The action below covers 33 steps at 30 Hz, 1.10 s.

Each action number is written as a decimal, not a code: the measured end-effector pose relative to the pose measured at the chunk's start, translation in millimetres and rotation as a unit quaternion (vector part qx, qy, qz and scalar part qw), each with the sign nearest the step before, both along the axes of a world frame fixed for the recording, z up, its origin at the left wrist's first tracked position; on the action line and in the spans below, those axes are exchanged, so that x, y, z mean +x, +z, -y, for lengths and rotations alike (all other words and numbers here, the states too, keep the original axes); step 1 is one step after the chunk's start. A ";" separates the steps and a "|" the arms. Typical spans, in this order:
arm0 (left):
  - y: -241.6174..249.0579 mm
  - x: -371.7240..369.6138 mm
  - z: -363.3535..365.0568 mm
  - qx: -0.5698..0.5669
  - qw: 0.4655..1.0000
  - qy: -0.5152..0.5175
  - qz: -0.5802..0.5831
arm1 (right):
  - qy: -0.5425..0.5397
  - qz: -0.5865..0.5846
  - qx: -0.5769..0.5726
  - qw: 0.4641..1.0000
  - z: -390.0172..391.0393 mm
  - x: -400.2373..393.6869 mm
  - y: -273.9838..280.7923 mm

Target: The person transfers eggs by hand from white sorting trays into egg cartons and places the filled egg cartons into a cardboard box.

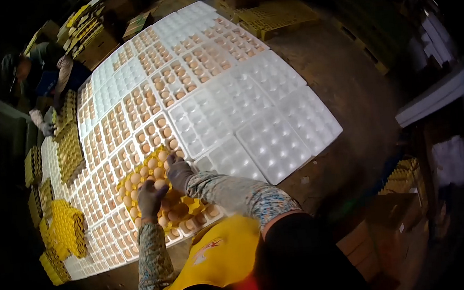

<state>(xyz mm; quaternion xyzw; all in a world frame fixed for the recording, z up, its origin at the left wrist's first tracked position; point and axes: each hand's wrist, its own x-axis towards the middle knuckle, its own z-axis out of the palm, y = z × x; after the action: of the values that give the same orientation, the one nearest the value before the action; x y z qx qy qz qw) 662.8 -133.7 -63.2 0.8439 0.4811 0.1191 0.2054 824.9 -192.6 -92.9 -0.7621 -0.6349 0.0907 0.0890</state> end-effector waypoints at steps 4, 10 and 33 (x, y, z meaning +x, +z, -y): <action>-7.7 -2.6 19.5 -0.217 0.903 0.149 0.338 | -0.094 -0.232 -0.002 0.968 1.5 4.4 -6.1; 26.4 74.7 65.4 -0.191 0.954 0.097 0.212 | -0.175 -0.331 0.157 0.914 83.6 131.4 22.1; -45.1 100.0 136.9 -0.063 0.983 -0.083 0.153 | 0.020 -0.183 0.083 0.979 130.4 103.6 -55.2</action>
<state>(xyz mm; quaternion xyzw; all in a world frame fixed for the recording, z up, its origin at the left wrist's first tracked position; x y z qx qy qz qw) 762.8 -270.6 -108.3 0.8384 0.3785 0.1987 0.3381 928.5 -323.0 -148.1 -0.7099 -0.6281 0.1776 0.2647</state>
